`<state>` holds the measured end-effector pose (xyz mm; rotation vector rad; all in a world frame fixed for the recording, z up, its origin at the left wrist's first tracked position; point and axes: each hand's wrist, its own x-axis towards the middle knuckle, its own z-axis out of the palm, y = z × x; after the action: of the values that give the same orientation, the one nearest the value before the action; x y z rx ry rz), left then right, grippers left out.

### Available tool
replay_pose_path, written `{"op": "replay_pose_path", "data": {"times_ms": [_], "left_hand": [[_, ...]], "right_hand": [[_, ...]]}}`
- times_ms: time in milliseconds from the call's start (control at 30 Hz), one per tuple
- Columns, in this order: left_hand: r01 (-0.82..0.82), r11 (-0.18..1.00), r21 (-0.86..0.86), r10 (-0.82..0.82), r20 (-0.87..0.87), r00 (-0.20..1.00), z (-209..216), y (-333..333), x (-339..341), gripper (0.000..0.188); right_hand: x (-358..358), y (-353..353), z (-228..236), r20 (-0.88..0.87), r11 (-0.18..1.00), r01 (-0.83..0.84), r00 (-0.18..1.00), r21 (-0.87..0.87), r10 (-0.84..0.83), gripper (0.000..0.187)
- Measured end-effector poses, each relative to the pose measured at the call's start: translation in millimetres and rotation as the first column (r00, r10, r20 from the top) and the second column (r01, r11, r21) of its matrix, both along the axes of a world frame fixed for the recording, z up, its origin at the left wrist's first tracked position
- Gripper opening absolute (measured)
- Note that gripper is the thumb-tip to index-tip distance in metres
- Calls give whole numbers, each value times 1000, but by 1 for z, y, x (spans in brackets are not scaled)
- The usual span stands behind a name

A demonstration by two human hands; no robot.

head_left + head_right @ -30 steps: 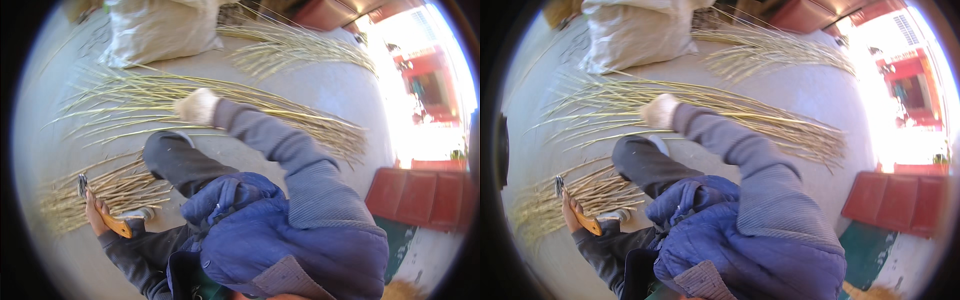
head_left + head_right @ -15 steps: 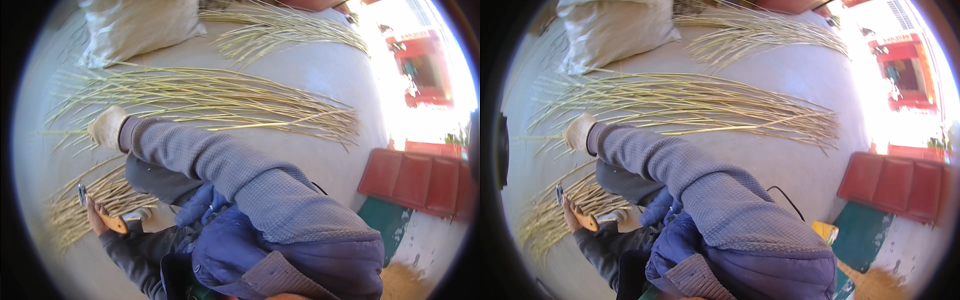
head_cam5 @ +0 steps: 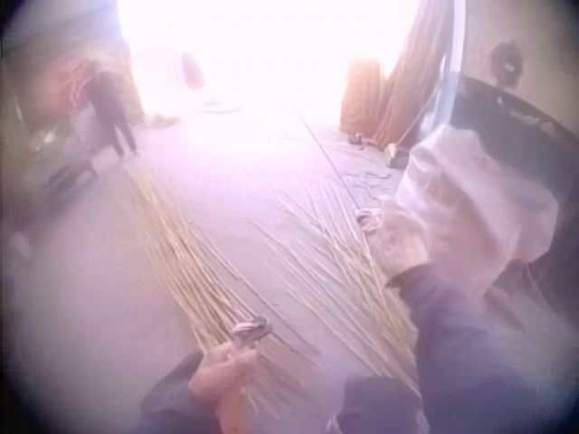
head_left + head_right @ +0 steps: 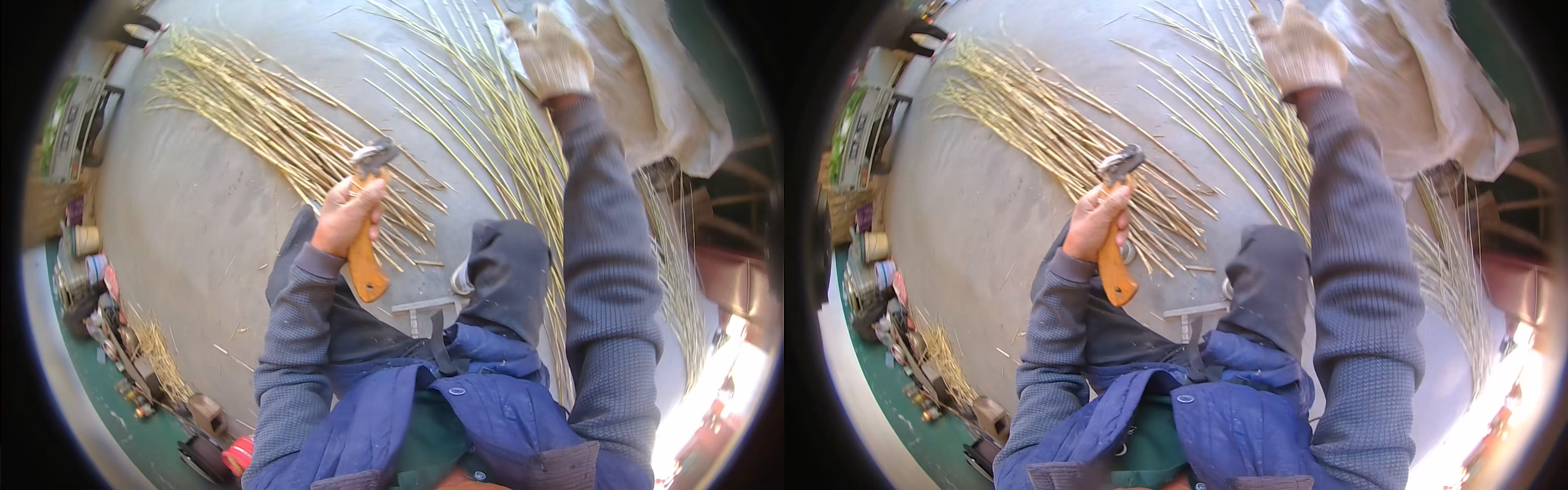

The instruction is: The person sits on the floor and uses pruning shears to trim the ends of thin wooden sticks. They pick up sticks one at a time, cut the ends, and place the trimmed sticks into a pile on the floor.

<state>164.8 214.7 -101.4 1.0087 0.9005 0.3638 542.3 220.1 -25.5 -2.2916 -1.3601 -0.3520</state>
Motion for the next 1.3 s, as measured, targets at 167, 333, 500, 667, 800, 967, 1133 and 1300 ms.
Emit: {"op": "replay_pose_path", "data": {"times_ms": [167,333,500,667,800,967,1133,1300], "left_hand": [[0,998,70,-3,44,999,6,-5,-15,23],[122,958,259,-76,-183,980,2,-10,-25,38],[167,909,381,-54,-290,956,-6,-9,-38,43],[137,940,312,-10,-377,926,-6,-8,-45,41],[-6,981,195,67,-306,950,6,-8,-50,39],[-253,954,162,292,-292,911,18,1,-53,44],[-315,949,29,305,-347,887,32,-1,-59,49],[-213,977,-8,192,-393,899,23,6,-67,55]], "right_hand": [[-117,-34,-41,-988,835,-533,-14,138,155,38],[-176,-42,-60,-988,803,-584,-148,117,36,44],[-177,-37,-72,-960,775,-590,-268,228,79,45],[-180,-25,-111,-928,742,-594,-359,309,98,38],[-167,-16,-188,-798,865,-282,-569,415,197,42],[-86,-28,-397,-919,909,169,35,-381,-392,33],[-107,-8,-427,-499,769,-97,811,-632,-307,42],[-129,32,-461,-312,661,-220,950,-717,-22,33]]}}
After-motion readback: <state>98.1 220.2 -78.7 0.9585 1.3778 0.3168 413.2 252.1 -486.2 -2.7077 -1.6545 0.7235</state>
